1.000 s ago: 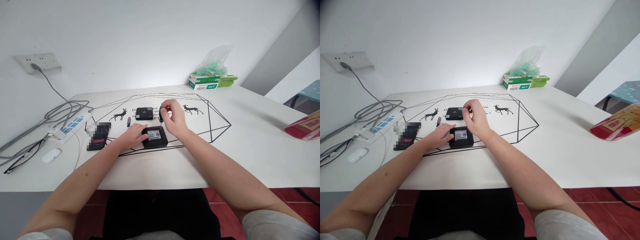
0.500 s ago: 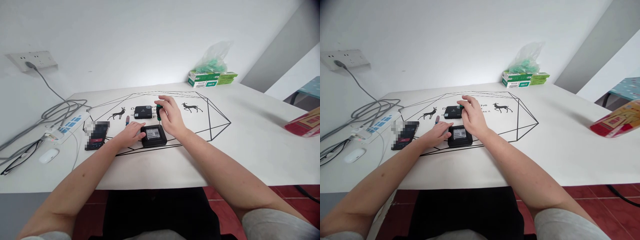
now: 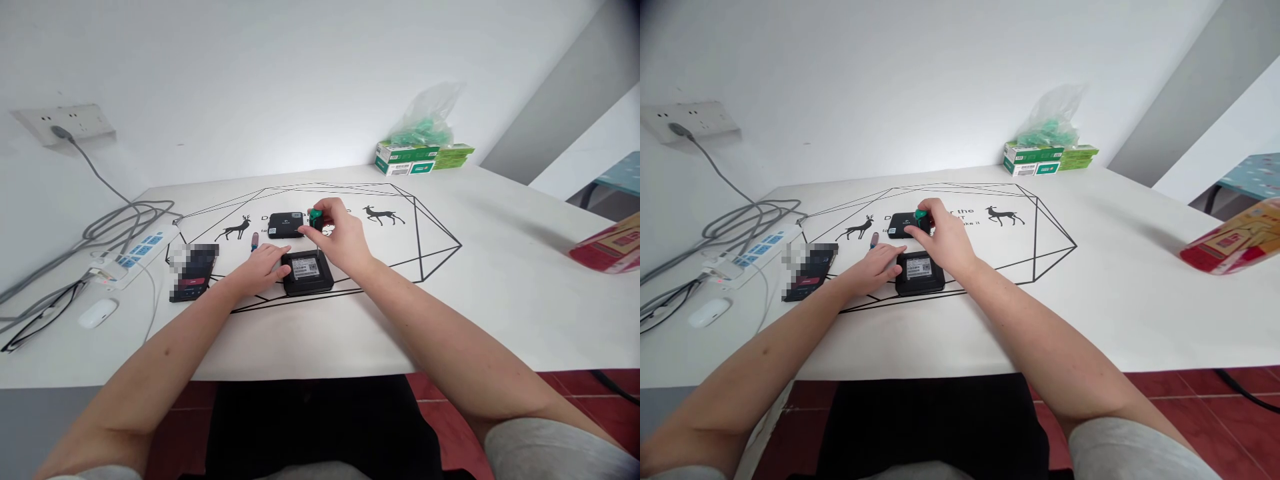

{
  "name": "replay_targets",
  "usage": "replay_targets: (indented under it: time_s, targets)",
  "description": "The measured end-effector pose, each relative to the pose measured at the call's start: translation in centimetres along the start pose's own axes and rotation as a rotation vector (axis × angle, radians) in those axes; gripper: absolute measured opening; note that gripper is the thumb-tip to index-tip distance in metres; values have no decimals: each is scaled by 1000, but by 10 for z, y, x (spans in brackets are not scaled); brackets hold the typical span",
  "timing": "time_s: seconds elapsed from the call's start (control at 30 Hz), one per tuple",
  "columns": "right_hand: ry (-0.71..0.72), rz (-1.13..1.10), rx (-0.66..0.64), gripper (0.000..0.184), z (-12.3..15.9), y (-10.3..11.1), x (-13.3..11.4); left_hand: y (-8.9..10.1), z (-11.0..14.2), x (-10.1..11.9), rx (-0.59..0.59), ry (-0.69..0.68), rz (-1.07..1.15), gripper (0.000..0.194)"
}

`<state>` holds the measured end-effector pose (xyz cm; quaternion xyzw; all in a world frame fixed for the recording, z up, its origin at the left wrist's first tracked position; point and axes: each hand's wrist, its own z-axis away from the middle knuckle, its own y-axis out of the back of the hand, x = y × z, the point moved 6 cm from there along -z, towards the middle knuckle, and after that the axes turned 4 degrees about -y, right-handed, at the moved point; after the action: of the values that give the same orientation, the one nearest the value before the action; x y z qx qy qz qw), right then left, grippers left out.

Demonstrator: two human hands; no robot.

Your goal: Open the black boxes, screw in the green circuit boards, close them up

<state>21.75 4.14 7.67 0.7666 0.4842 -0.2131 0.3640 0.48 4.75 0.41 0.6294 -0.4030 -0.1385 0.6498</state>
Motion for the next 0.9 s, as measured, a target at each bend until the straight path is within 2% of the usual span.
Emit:
replay_targets:
  time_s: [0.1,0.2,0.3,0.43,0.57,0.67,0.77,0.9]
  targets:
    - [-46,-22,-29,33,1,-1,2,1,0,2,-4,4,-3,83]
    - [-21,-21,-38,31,3,-1,0,2,-1,3,-7,9,-3,82]
    - [91,21,-15,33,2,0,-6,3,0,4,-5,5,-1,81]
    - [216,104,100,38,0,4,-8,1,0,2,-6,7,4,82]
    - [223,123,123,44,0,5,-8,-2,0,-3,-9,5,7,80]
    - [224,100,108,41,1,5,-10,-2,-1,-3,-2,-5,6,78]
    - [188,78,75,29,1,3,-10,-2,-1,-3,-2,-5,4,79]
    - [123,59,43,35,-1,0,-5,-2,0,-3,-2,-7,2,82]
